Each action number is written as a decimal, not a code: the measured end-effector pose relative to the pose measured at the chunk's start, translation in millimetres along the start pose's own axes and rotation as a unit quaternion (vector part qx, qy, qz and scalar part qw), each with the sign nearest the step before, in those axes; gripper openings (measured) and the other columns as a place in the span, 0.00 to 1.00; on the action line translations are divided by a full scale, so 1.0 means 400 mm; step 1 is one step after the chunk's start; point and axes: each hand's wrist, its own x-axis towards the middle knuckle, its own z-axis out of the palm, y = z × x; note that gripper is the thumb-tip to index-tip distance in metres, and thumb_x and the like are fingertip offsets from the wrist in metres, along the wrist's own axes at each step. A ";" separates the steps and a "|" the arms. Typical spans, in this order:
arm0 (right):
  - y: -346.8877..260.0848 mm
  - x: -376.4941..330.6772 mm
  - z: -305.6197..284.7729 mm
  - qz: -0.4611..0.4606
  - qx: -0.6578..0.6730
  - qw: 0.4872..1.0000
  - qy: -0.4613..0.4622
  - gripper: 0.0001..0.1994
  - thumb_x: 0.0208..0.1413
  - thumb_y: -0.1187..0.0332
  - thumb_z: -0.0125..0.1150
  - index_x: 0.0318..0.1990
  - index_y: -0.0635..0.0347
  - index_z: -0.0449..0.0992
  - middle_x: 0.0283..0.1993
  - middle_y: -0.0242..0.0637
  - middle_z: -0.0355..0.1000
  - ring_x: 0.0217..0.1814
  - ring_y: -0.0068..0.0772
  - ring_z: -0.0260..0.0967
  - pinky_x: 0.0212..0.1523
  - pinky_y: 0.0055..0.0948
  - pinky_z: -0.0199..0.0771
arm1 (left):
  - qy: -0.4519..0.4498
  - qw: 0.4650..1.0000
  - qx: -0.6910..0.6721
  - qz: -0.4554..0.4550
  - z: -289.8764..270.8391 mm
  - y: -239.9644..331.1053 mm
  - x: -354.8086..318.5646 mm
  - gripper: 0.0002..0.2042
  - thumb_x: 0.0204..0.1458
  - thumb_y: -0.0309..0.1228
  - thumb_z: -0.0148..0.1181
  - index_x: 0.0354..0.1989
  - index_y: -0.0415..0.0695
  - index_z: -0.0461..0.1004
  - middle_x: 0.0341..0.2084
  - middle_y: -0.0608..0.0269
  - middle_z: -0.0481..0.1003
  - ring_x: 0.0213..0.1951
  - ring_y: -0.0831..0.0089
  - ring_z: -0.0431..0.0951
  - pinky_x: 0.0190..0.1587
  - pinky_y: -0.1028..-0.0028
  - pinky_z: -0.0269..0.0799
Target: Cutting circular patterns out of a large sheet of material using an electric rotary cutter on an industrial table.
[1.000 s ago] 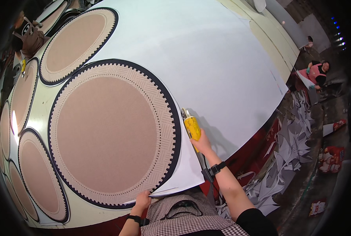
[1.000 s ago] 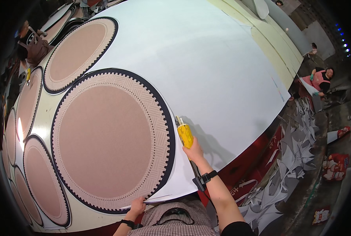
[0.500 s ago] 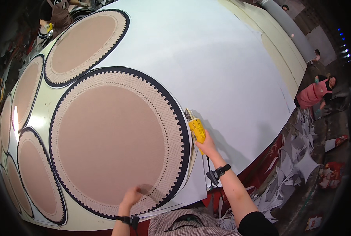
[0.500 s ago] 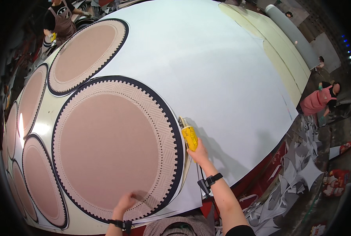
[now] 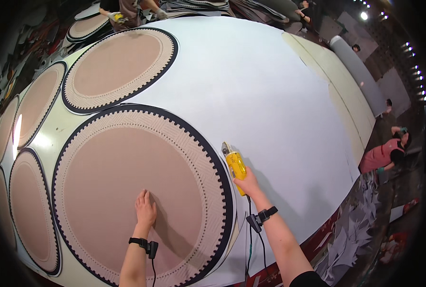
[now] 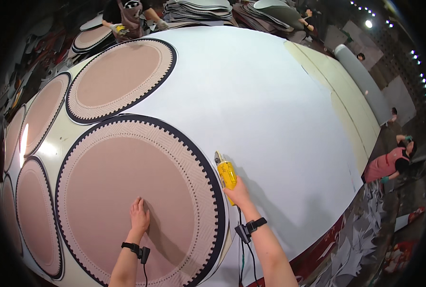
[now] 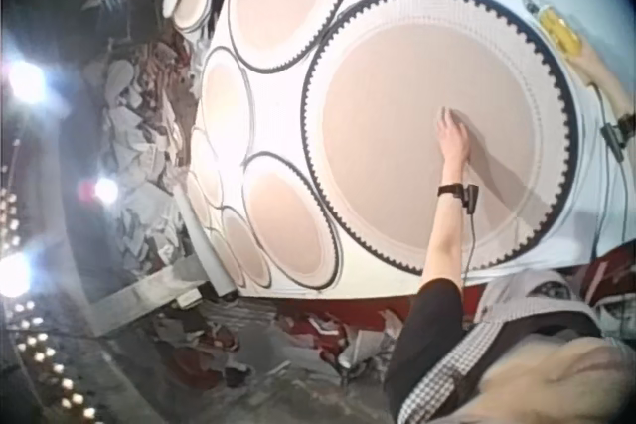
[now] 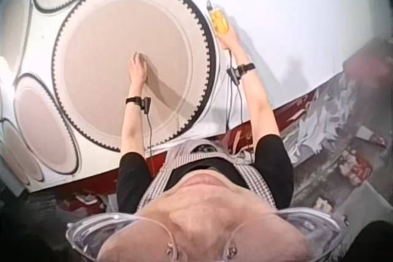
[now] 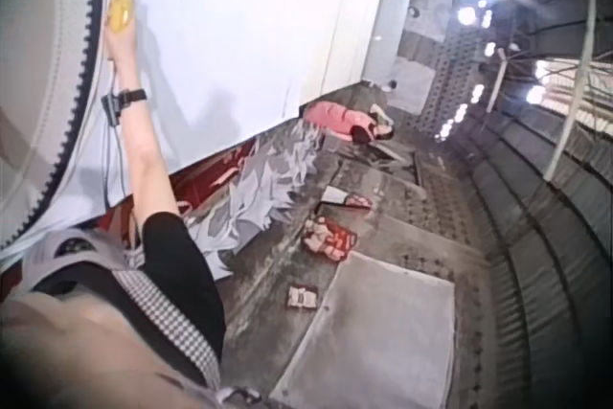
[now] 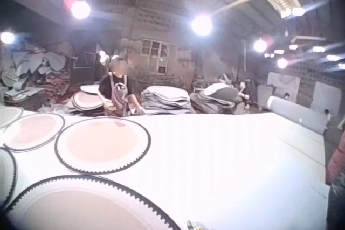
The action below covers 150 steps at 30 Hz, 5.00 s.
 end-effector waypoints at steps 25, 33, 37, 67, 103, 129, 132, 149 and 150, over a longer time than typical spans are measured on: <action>-0.356 0.813 0.179 -0.021 -0.026 0.999 0.004 0.26 0.36 0.69 0.66 0.43 0.73 0.64 0.39 0.51 0.70 0.36 0.42 0.71 0.36 0.34 0.73 | 0.015 1.000 0.012 0.002 0.046 0.032 0.249 0.29 0.40 0.32 0.53 0.54 0.41 0.58 0.58 0.52 0.54 0.61 0.56 0.51 0.61 0.56 0.45; -0.462 0.983 0.207 -0.014 -0.029 0.999 -0.032 0.28 0.36 0.67 0.66 0.44 0.73 0.63 0.40 0.54 0.69 0.39 0.46 0.71 0.37 0.36 0.72 | 0.028 0.999 0.022 0.005 0.046 0.022 0.247 0.29 0.37 0.33 0.54 0.53 0.41 0.60 0.57 0.51 0.56 0.60 0.55 0.52 0.59 0.54 0.47; -0.492 1.025 0.202 0.014 0.000 1.000 -0.025 0.30 0.36 0.65 0.66 0.47 0.73 0.61 0.42 0.56 0.69 0.43 0.48 0.71 0.40 0.37 0.72 | 0.015 1.000 0.017 0.002 0.059 0.031 0.254 0.28 0.38 0.35 0.53 0.53 0.43 0.61 0.57 0.54 0.57 0.60 0.57 0.53 0.60 0.55 0.48; 0.071 -0.822 -0.321 0.104 0.377 0.918 0.070 0.30 0.45 0.74 0.62 0.56 0.67 0.55 0.46 0.38 0.65 0.48 0.25 0.64 0.48 0.27 0.66 | 0.077 0.996 0.036 0.009 0.107 0.024 -0.103 0.26 0.46 0.26 0.48 0.57 0.40 0.55 0.60 0.53 0.53 0.60 0.54 0.51 0.62 0.62 0.48; 0.615 -1.881 0.338 0.191 0.255 0.936 -0.151 0.35 0.39 0.62 0.64 0.57 0.59 0.55 0.44 0.53 0.69 0.48 0.51 0.67 0.47 0.37 0.68 | -0.081 0.967 0.220 0.101 -0.170 -0.390 -1.199 0.21 0.49 0.33 0.53 0.50 0.36 0.63 0.47 0.47 0.65 0.50 0.53 0.64 0.54 0.61 0.59; 0.228 -1.615 1.436 -0.175 0.242 0.833 -0.466 0.27 0.46 0.55 0.58 0.52 0.60 0.65 0.49 0.50 0.67 0.56 0.45 0.62 0.54 0.35 0.62 | 0.045 0.996 0.078 -0.016 -0.252 -0.842 -1.221 0.33 0.42 0.32 0.52 0.60 0.35 0.51 0.60 0.43 0.49 0.62 0.48 0.48 0.61 0.57 0.43; 0.262 -1.636 1.447 -0.187 0.226 0.812 -0.505 0.27 0.47 0.55 0.58 0.52 0.60 0.65 0.49 0.50 0.67 0.56 0.45 0.62 0.54 0.36 0.62 | 0.050 0.997 0.062 -0.019 -0.259 -0.847 -1.211 0.34 0.42 0.33 0.52 0.60 0.35 0.50 0.60 0.43 0.49 0.62 0.48 0.48 0.61 0.56 0.43; -0.033 -1.836 0.964 0.183 0.249 0.879 -0.364 0.09 0.51 0.63 0.58 0.35 0.58 0.73 0.21 0.31 0.69 0.19 0.24 0.66 0.20 0.24 0.68 | 0.145 0.983 0.002 -0.112 -0.257 -0.839 -1.219 0.28 0.37 0.27 0.53 0.53 0.34 0.59 0.52 0.43 0.60 0.57 0.52 0.57 0.59 0.57 0.49; -0.017 -1.870 0.897 0.210 0.254 0.885 -0.328 0.09 0.50 0.63 0.58 0.35 0.58 0.73 0.21 0.30 0.69 0.19 0.24 0.66 0.19 0.24 0.68 | 0.141 0.986 -0.013 -0.084 -0.221 -0.845 -1.190 0.28 0.37 0.27 0.53 0.53 0.34 0.59 0.52 0.43 0.60 0.57 0.52 0.57 0.59 0.57 0.49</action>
